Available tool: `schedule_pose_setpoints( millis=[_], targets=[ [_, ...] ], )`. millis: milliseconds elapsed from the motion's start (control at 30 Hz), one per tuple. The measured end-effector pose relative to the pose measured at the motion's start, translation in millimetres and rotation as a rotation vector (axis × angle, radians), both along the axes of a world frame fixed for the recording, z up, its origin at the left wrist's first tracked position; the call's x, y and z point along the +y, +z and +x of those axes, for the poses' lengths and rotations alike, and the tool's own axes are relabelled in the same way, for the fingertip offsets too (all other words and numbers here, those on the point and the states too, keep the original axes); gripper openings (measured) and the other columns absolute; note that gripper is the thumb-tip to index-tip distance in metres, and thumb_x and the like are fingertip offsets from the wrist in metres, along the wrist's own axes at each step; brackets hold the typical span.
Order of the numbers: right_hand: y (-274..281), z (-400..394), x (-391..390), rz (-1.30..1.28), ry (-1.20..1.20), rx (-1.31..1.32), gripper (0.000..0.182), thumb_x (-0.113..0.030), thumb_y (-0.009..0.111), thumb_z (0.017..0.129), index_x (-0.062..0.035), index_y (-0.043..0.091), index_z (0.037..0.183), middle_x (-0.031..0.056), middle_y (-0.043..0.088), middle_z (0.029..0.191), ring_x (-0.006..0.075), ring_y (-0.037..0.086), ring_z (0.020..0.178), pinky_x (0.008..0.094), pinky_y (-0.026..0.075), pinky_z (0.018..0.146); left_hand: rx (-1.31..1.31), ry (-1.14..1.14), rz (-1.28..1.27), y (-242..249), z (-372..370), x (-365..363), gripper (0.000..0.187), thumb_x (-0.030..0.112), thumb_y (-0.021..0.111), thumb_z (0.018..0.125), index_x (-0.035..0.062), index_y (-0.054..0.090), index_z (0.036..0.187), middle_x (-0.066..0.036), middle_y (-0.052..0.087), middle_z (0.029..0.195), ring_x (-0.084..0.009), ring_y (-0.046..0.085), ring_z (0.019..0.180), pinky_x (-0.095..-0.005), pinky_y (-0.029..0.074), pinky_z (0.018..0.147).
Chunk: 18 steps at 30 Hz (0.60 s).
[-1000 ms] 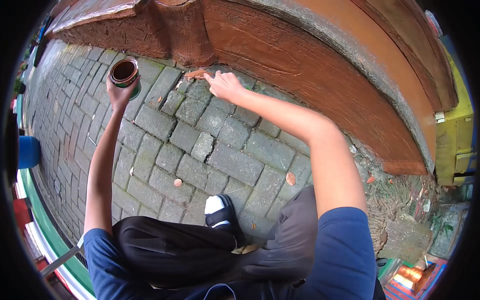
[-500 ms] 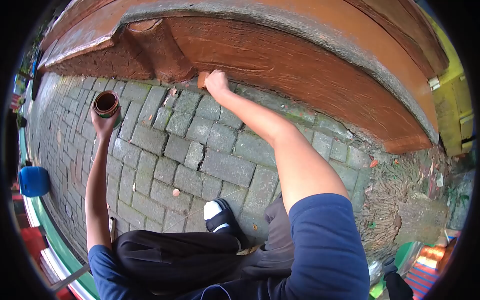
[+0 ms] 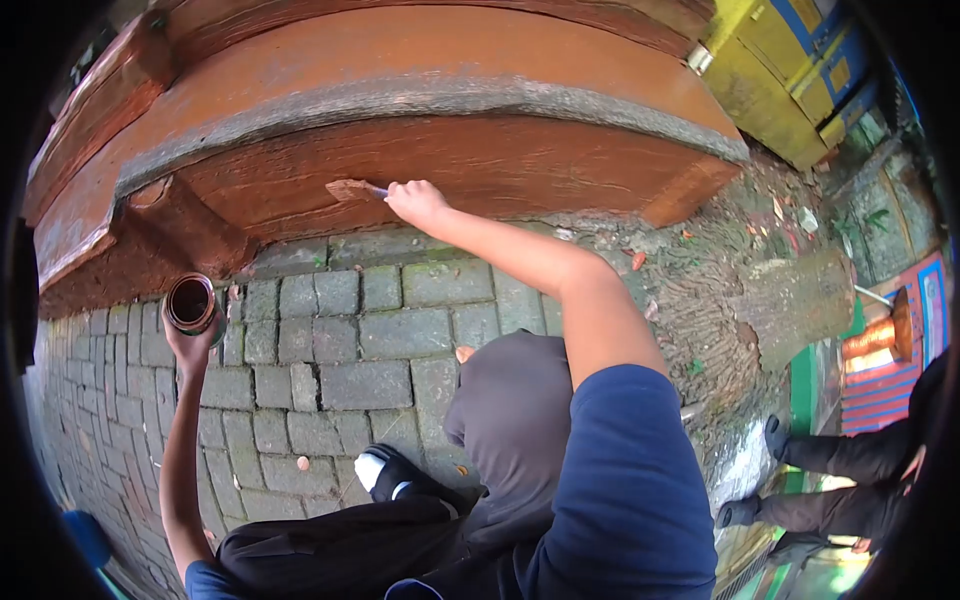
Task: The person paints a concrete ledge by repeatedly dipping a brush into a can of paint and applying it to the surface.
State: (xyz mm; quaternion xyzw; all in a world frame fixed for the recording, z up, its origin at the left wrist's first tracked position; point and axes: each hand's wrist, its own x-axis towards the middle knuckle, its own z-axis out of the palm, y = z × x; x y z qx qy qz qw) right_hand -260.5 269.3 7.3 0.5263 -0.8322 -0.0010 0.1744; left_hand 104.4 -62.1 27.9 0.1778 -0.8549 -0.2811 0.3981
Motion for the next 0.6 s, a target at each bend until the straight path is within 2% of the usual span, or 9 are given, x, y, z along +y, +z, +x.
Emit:
schedule_pose_setpoints(
  millis=[33,100,200,333,400,467,533,600],
  targets=[
    [-1,-8,33,0.0,-0.041,0.002,0.024,-0.026,0.055,0.094,-0.0031,0.059,0.086,0.0106,0.066,0.068,0.0268,0.07,0.064,0.0396,0.058,0.055,0.022,-0.045,0.039,-1,-14,9,0.085,0.016,0.088,0.064,-0.0006,0.042,0.134,-0.014,0.056,0.124,-0.024,0.055,0.117,-0.0354,0.041,0.102],
    [-2,-23,96,-0.042,-0.175,0.095,0.035,-0.038,0.054,0.095,-0.0051,0.055,0.084,0.0083,0.064,0.061,0.0276,0.068,0.058,0.0398,0.056,0.052,0.046,-0.136,0.081,1,-44,31,0.086,0.016,0.087,0.063,-0.0005,0.042,0.134,-0.014,0.055,0.125,-0.0245,0.054,0.118,-0.0358,0.04,0.103],
    [4,-45,200,-0.054,-0.293,0.224,0.036,-0.042,0.052,0.096,-0.0076,0.053,0.087,0.0091,0.062,0.057,0.028,0.067,0.056,0.0401,0.054,0.048,-0.015,-0.293,0.006,3,-86,69,0.091,0.016,0.088,0.061,-0.0008,0.04,0.136,-0.015,0.055,0.127,-0.0252,0.053,0.12,-0.0369,0.04,0.105],
    [18,-78,361,0.09,-0.621,0.265,0.038,-0.046,0.051,0.095,-0.0092,0.052,0.085,0.0096,0.064,0.062,0.0292,0.068,0.059,0.0408,0.054,0.051,-0.099,-0.529,0.076,-5,-136,128,0.098,0.022,0.089,0.056,-0.0012,0.039,0.136,-0.016,0.054,0.127,-0.0284,0.054,0.121,-0.039,0.04,0.105],
    [29,-80,431,0.048,-0.928,-0.036,0.045,-0.048,0.05,0.096,-0.0043,0.06,0.092,0.0187,0.068,0.074,0.0347,0.07,0.075,0.0455,0.056,0.064,-0.098,-0.607,0.056,-8,-156,158,0.099,0.024,0.09,0.055,-0.0022,0.039,0.135,-0.017,0.054,0.126,-0.0283,0.054,0.12,-0.0397,0.042,0.104],
    [49,-67,490,-0.053,-1.224,-0.297,0.053,-0.051,0.053,0.094,-0.0003,0.067,0.1,0.028,0.067,0.09,0.0393,0.067,0.094,0.0489,0.053,0.08,-0.116,-0.696,0.116,-3,-177,186,0.1,0.025,0.091,0.055,-0.0026,0.038,0.136,-0.017,0.055,0.126,-0.028,0.054,0.12,-0.0397,0.042,0.104],
    [83,-49,526,-0.262,-1.5,-0.403,0.056,-0.051,0.055,0.091,0.0014,0.07,0.101,0.031,0.066,0.099,0.0412,0.063,0.104,0.0486,0.049,0.089,-0.117,-0.736,0.121,7,-193,211,0.1,0.025,0.091,0.056,-0.0031,0.038,0.136,-0.017,0.055,0.126,-0.0278,0.054,0.12,-0.0395,0.041,0.104],
    [110,-32,560,-0.435,-1.633,-0.299,0.052,-0.049,0.058,0.089,0.0008,0.07,0.096,0.0269,0.068,0.092,0.0383,0.066,0.099,0.0475,0.05,0.085,-0.121,-0.735,0.137,11,-203,229,0.101,0.026,0.091,0.056,-0.0034,0.037,0.136,-0.018,0.055,0.126,-0.0278,0.054,0.121,-0.0396,0.041,0.105]
  ],
)
